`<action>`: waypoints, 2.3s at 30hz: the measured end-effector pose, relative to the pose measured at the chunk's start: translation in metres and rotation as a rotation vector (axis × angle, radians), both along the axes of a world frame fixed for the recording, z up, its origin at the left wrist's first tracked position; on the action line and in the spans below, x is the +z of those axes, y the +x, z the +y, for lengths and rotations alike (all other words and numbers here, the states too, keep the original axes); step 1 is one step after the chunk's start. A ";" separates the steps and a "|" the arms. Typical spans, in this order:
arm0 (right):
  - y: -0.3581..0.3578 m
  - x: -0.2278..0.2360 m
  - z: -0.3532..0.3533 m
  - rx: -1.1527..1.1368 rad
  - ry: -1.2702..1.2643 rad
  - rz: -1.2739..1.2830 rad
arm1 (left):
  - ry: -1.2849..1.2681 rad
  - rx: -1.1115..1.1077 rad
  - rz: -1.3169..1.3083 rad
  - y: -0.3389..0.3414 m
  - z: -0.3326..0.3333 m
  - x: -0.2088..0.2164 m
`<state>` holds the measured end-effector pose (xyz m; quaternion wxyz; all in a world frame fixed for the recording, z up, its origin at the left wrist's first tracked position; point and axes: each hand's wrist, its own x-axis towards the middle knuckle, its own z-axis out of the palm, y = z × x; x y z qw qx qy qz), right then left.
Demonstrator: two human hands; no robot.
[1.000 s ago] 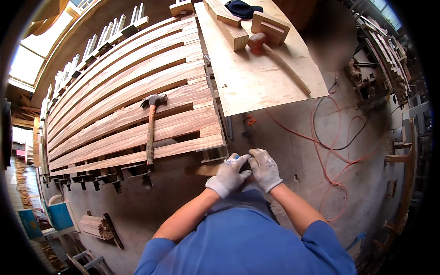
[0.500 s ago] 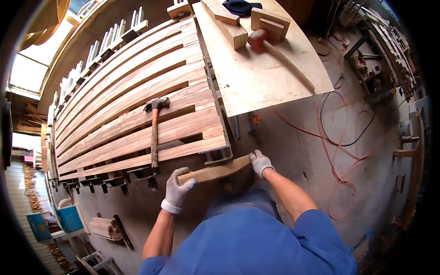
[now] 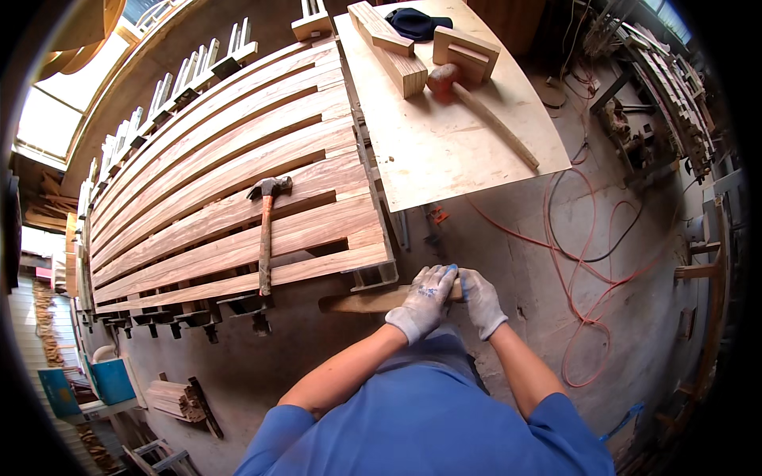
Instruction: The person assembles a wooden slatted structure by placing planks into a jig and securing them with a hammer. They repeatedly pick up planks, align them, and tap them into place, occasionally using a wooden block to protect the wood during hammering. The person also moves around the workshop to retrieve materials and adjust the assembly.
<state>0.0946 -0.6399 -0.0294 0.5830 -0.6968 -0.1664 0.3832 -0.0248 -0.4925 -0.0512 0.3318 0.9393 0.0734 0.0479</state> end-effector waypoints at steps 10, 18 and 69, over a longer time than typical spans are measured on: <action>-0.009 -0.082 0.012 0.068 -0.572 -0.362 | 0.232 0.234 -0.378 -0.119 0.046 0.084; -0.013 -0.164 0.047 0.082 -0.639 0.061 | -0.859 1.050 -0.123 -0.176 0.102 0.072; 0.005 -0.189 0.078 0.453 -0.962 -0.604 | -1.405 0.736 -0.097 -0.202 0.135 0.072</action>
